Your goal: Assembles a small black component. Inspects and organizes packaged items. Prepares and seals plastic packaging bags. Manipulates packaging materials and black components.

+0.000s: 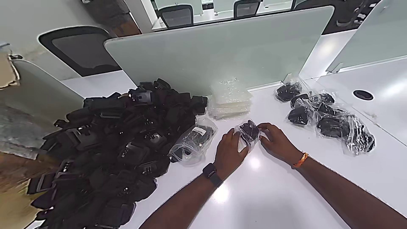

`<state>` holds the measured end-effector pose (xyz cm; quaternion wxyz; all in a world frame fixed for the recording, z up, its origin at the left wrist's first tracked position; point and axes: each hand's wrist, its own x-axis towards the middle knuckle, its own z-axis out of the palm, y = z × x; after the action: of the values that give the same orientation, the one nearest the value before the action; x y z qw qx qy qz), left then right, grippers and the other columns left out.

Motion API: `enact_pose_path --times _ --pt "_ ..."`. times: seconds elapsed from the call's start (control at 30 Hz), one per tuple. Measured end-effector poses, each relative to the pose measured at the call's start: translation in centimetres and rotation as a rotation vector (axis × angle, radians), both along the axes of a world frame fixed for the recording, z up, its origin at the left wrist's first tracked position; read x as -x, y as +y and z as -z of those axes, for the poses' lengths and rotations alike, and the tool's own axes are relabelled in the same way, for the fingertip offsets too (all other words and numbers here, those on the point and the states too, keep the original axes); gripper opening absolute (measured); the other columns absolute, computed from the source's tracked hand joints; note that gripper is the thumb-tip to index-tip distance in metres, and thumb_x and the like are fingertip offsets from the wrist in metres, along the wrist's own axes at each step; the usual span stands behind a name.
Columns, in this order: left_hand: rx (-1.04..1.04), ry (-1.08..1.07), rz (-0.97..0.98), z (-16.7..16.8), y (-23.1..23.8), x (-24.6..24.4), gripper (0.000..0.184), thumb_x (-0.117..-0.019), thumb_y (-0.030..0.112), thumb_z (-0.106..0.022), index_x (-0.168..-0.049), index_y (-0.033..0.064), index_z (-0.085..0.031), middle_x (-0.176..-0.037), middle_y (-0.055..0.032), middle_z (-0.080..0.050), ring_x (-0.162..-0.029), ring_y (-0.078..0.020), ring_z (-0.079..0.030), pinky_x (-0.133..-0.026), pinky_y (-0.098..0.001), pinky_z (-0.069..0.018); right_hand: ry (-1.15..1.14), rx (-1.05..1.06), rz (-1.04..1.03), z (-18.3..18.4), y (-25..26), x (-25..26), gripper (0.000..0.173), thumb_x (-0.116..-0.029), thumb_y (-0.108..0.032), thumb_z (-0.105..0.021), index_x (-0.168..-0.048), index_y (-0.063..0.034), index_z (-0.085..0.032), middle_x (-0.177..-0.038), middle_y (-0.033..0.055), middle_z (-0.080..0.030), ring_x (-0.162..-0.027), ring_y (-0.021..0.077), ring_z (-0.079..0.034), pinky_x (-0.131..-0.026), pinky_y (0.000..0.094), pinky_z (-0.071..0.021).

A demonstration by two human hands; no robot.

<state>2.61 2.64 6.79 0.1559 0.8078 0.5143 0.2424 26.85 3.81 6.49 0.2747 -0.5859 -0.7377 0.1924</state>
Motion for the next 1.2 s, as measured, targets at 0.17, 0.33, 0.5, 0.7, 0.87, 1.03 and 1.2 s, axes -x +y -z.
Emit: enact_pose_path --times 0.17,0.33,0.5,0.7,0.87,1.03,1.2 --pt "0.001 -0.005 0.02 0.5 0.3 0.1 0.042 -0.095 0.044 -0.062 -0.114 0.0076 -0.072 -0.139 -0.0169 -0.06 -0.124 -0.0303 -0.059 -0.103 -0.0422 -0.0493 0.002 -0.005 -0.007 0.1 0.0 0.0 0.039 -0.0961 -0.026 -0.058 -0.133 -0.0132 -0.06 -0.129 0.0059 -0.065 -0.124 0.0232 -0.058 -0.107 0.0538 -0.0423" --pt "0.024 0.0 0.013 0.6 0.5 0.1 0.051 -0.0915 0.044 -0.066 -0.124 0.005 -0.07 -0.145 -0.0191 -0.055 -0.13 -0.0336 -0.054 -0.107 -0.0446 -0.0465 0.003 -0.01 -0.014 0.4 0.1 0.0 0.041 -0.0959 -0.028 -0.059 -0.134 -0.0133 -0.059 -0.129 0.0045 -0.066 -0.125 0.021 -0.058 -0.107 0.0523 -0.0426" --pt "0.086 -0.005 0.002 1.0 0.6 -0.1 0.066 -0.0831 0.051 -0.074 -0.134 0.01 -0.066 -0.161 -0.0178 -0.036 -0.141 -0.0362 -0.043 -0.108 -0.0504 -0.0449 0.064 -0.005 -0.062 0.6 0.0 0.3 0.05 -0.0945 -0.025 -0.06 -0.141 -0.0091 -0.054 -0.118 0.0052 -0.069 -0.112 0.0182 -0.063 -0.101 0.0429 -0.0502" --pt "0.11 -0.081 -0.009 1.2 0.5 -0.1 0.06 -0.0843 0.051 -0.073 -0.133 0.0158 -0.067 -0.16 -0.0126 -0.04 -0.147 -0.0335 -0.036 -0.112 -0.0533 -0.0394 0.06 0.007 -0.112 0.7 -0.1 0.3 0.051 -0.095 -0.026 -0.06 -0.143 -0.0109 -0.053 -0.108 0.0008 -0.069 -0.104 0.0148 -0.064 -0.097 0.0404 -0.051" --pt "0.094 -0.105 -0.018 1.2 0.5 0.0 0.059 -0.0812 0.051 -0.075 -0.128 0.0159 -0.069 -0.157 -0.0111 -0.044 -0.145 -0.0326 -0.039 -0.11 -0.0541 -0.0407 0.061 0.016 -0.136 0.4 -0.2 0.3 0.046 -0.0961 -0.026 -0.059 -0.14 -0.0124 -0.057 -0.106 0.0019 -0.069 -0.1 0.0147 -0.065 -0.093 0.0402 -0.0522" --pt "0.065 -0.139 -0.026 1.1 0.7 0.0 0.058 -0.0787 0.051 -0.077 -0.121 0.0111 -0.072 -0.156 -0.0114 -0.045 -0.144 -0.0327 -0.04 -0.111 -0.0524 -0.042 0.101 0.006 -0.148 0.1 -0.2 0.4 0.043 -0.0962 -0.019 -0.059 -0.138 -0.0092 -0.057 -0.099 0.0029 -0.069 -0.087 0.0111 -0.065 -0.081 0.03 -0.0556" --pt "0.042 -0.164 -0.039 1.0 0.7 0.1 0.057 -0.076 0.051 -0.079 -0.116 0.0105 -0.074 -0.155 -0.0114 -0.046 -0.142 -0.0315 -0.042 -0.11 -0.0484 -0.044 0.102 0.003 -0.134 -0.1 -0.3 0.5 0.045 -0.0954 -0.018 -0.059 -0.139 -0.0089 -0.055 -0.096 0.0024 -0.068 -0.082 0.0093 -0.065 -0.076 0.0275 -0.0554"
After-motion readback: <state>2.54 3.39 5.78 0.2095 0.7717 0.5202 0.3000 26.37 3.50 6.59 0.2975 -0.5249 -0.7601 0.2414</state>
